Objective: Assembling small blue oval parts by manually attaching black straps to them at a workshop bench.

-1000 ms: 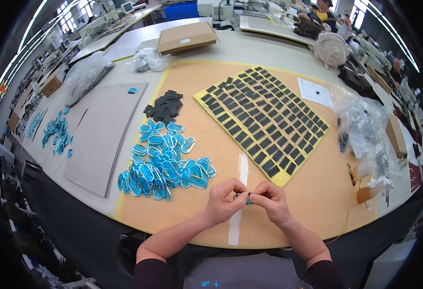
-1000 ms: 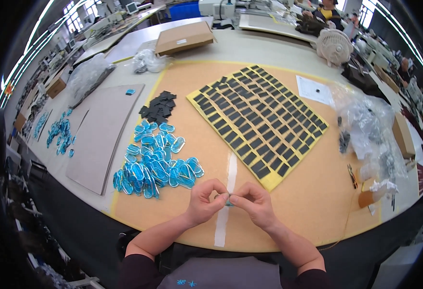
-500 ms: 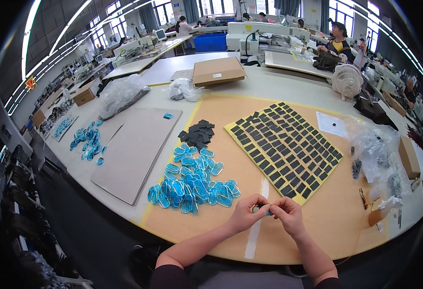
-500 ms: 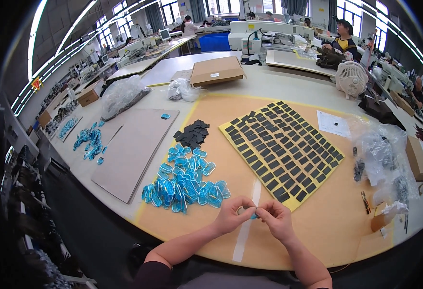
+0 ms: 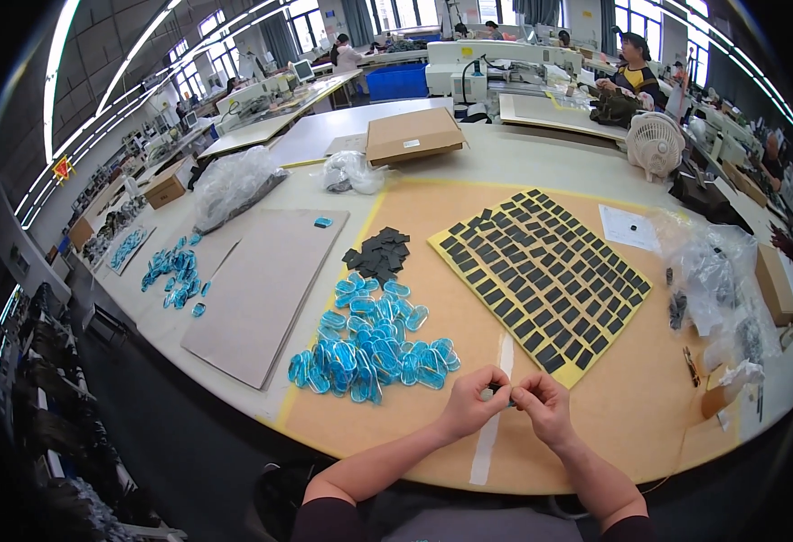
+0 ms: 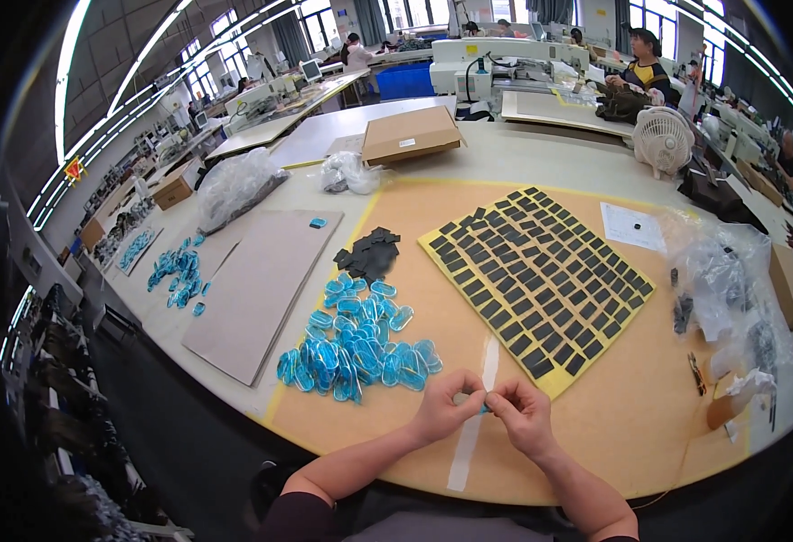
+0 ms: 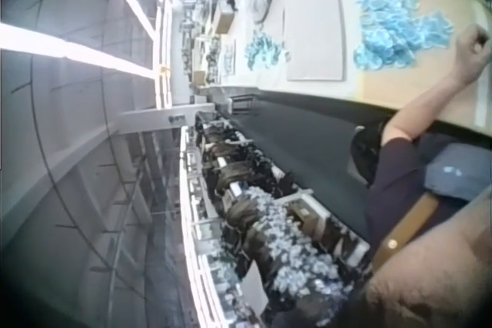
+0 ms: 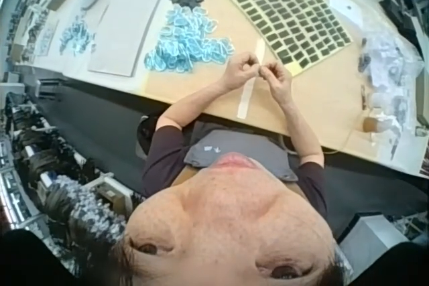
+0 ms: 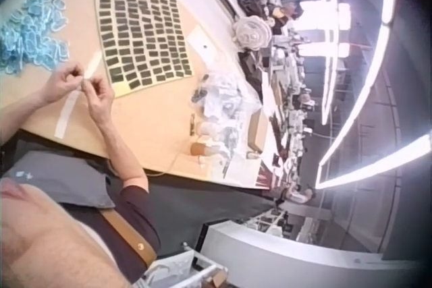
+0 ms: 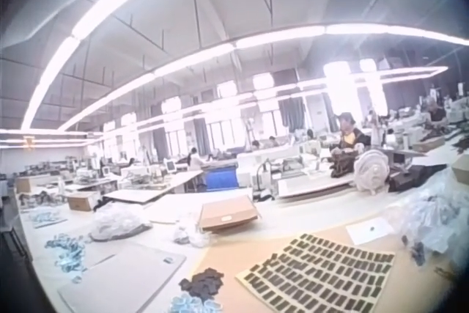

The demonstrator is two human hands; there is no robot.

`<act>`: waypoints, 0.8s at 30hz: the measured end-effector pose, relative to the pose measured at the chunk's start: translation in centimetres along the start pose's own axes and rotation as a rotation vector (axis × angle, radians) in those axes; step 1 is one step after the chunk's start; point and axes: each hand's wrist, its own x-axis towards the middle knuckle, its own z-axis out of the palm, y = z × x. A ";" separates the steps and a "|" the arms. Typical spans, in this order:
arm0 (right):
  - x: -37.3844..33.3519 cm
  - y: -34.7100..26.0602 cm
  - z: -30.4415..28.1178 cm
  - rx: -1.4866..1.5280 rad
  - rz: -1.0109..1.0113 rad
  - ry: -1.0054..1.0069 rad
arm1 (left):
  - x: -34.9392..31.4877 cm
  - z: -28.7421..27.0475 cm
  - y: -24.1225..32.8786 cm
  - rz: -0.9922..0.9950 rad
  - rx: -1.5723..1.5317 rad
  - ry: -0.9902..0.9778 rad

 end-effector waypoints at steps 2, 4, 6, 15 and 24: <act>0.1 0.1 -0.1 0.021 0.014 0.041 | 0.1 0.3 -0.3 -0.052 -0.109 0.021; 0.3 0.1 -0.2 0.044 0.027 0.084 | 0.4 0.6 -0.4 -0.106 -0.217 0.041; 0.8 -0.1 -0.4 0.107 0.051 0.154 | 0.7 0.7 -0.5 -0.190 -0.524 -0.006; 0.9 -1.0 -1.3 -0.066 0.132 0.003 | 0.8 -0.5 -0.4 -0.200 -0.265 -0.087; 0.8 -0.9 -0.4 -0.319 0.051 -0.085 | 0.7 -0.8 0.4 -0.191 -0.301 -0.104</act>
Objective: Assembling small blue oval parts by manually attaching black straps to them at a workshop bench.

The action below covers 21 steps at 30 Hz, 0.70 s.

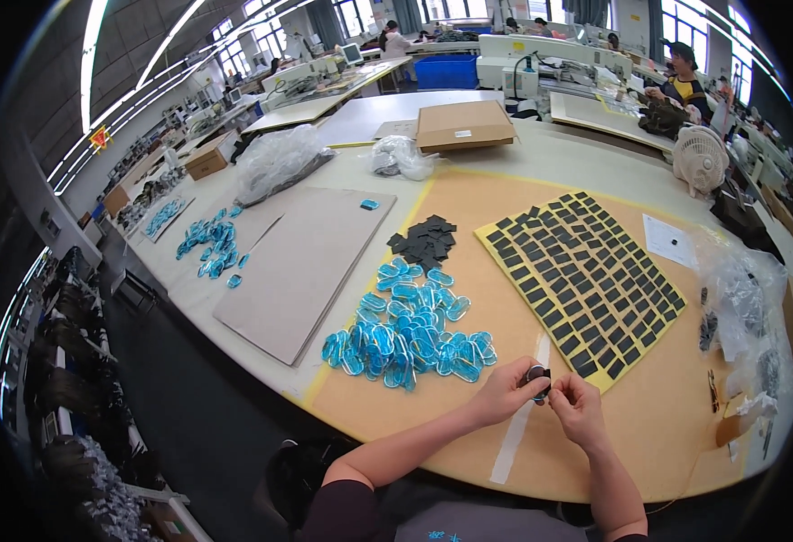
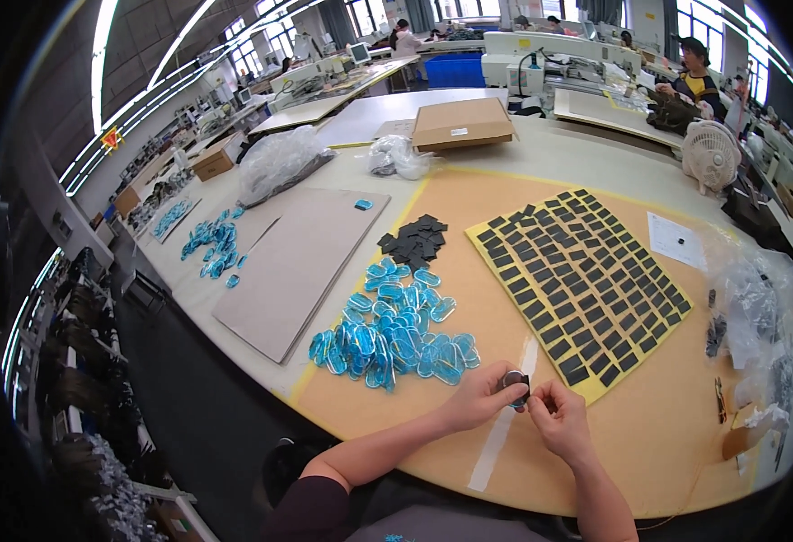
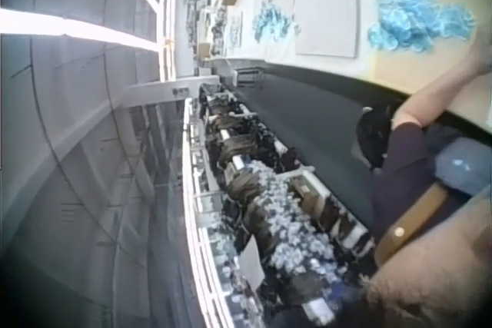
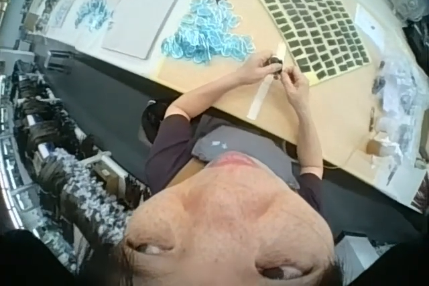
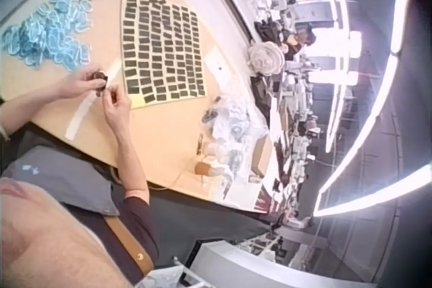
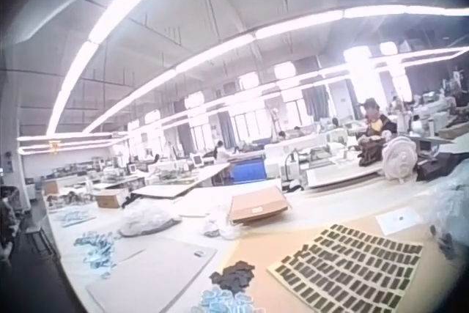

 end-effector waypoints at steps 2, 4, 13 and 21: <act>-0.3 0.0 -0.2 -0.054 -0.035 0.086 | 0.2 0.2 0.1 0.024 -0.033 0.017; -0.4 -0.2 0.0 -0.093 -0.046 0.069 | 0.4 -0.1 0.4 -0.049 -0.017 -0.061; 0.0 0.7 0.3 0.056 -0.025 0.019 | 0.4 -0.8 -0.5 -0.071 -0.116 -0.071; 0.2 -0.1 -0.3 -0.014 -0.025 -0.174 | 0.4 -1.0 -0.3 -0.126 -0.183 -0.181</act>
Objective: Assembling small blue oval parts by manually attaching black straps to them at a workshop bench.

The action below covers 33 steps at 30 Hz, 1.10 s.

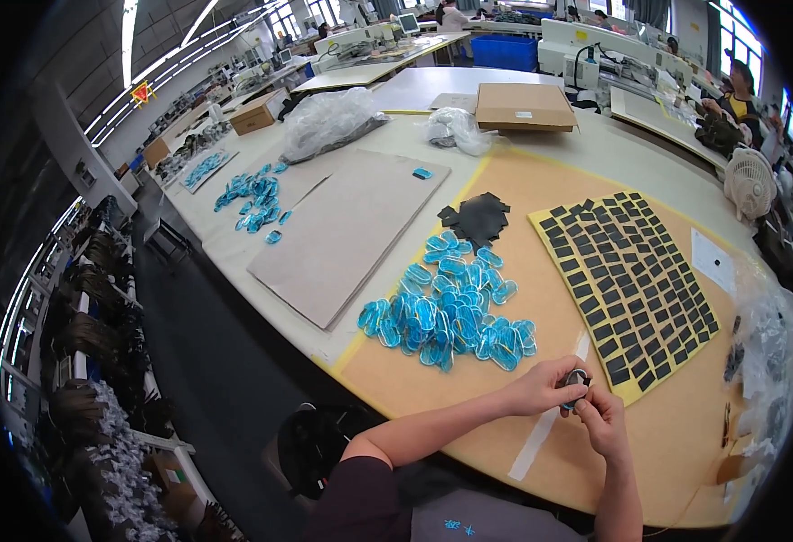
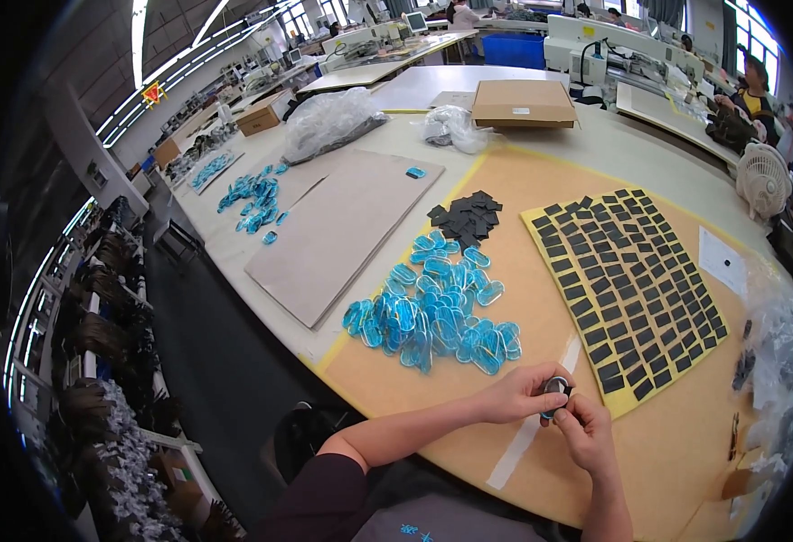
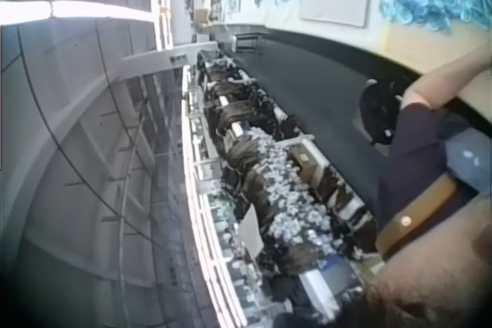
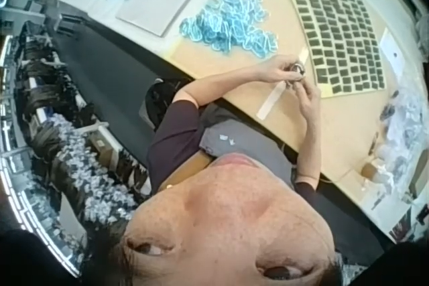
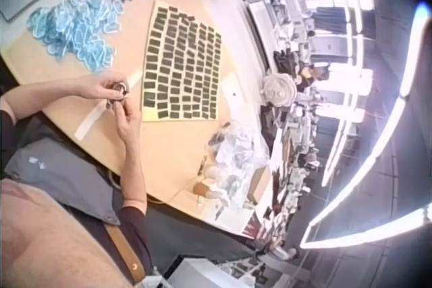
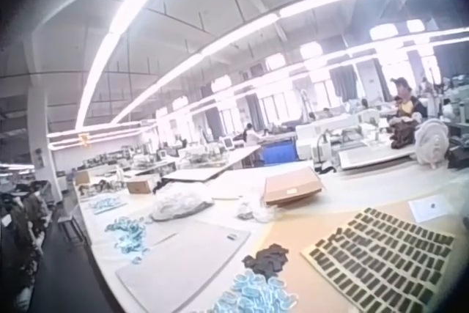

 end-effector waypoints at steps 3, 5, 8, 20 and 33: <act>0.2 -0.3 0.2 0.203 0.003 -0.008 | -0.2 0.0 0.3 0.053 0.023 -0.071; -0.2 0.8 -0.1 0.299 0.014 -0.013 | -0.1 0.3 0.3 0.028 -0.105 -0.107; -1.1 0.1 0.6 0.400 0.040 0.038 | 0.1 0.3 0.8 -0.048 -0.121 -0.165; -0.7 0.1 0.3 0.450 0.054 0.039 | 0.4 -0.3 1.5 -0.210 -0.166 -0.127; -0.9 -0.2 -0.7 0.212 -0.042 -0.041 | -0.3 0.7 1.8 -0.156 -0.056 -0.176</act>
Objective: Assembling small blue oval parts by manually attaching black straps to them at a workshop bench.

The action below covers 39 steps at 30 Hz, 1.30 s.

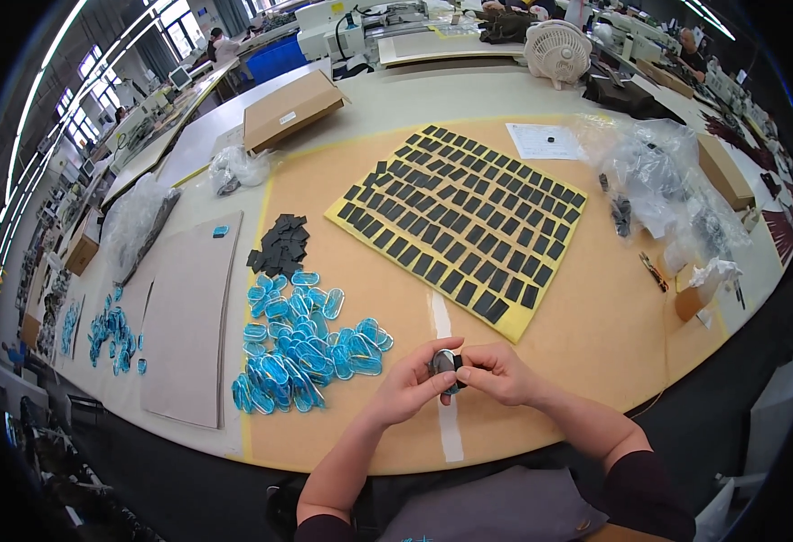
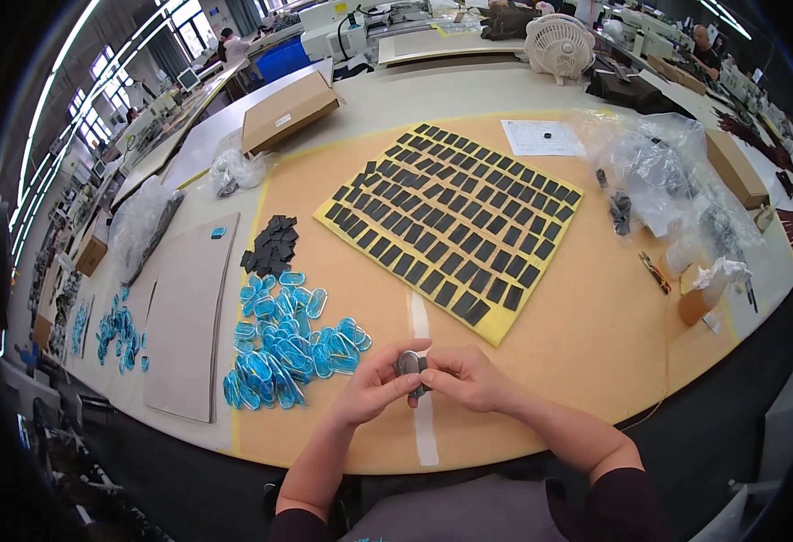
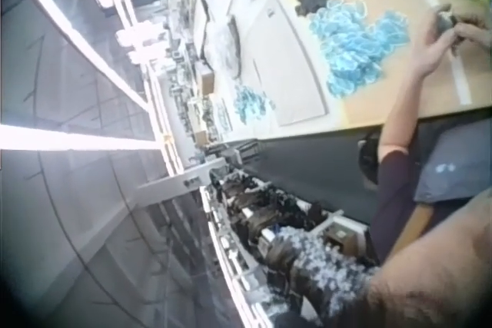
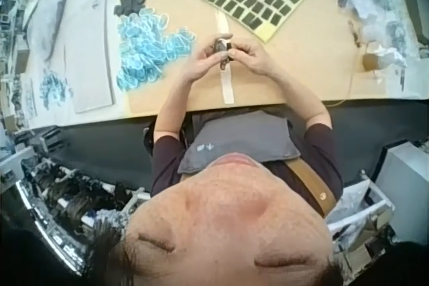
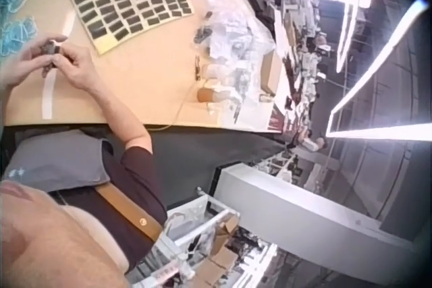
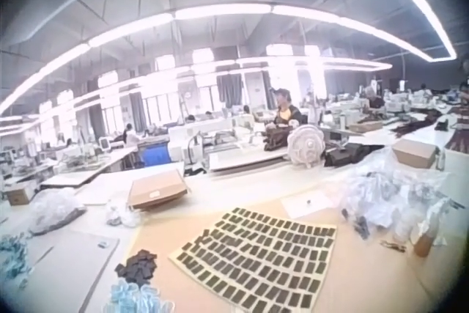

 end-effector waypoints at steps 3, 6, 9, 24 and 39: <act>0.2 0.1 -0.1 0.023 -0.075 0.008 | 0.2 0.0 0.2 0.008 0.010 0.002; -0.1 0.7 0.1 -0.016 -0.112 0.051 | 0.4 0.3 0.8 0.050 0.028 -0.029; 0.6 0.3 -0.3 0.009 -0.130 0.049 | 0.8 -0.4 0.8 0.032 0.043 -0.028; -1.6 2.2 0.1 -0.022 -0.001 0.154 | -1.1 -0.5 0.2 0.065 0.223 -0.090; -0.9 1.7 0.8 0.173 -0.003 0.081 | -0.5 -1.2 -0.7 0.080 -0.016 -0.230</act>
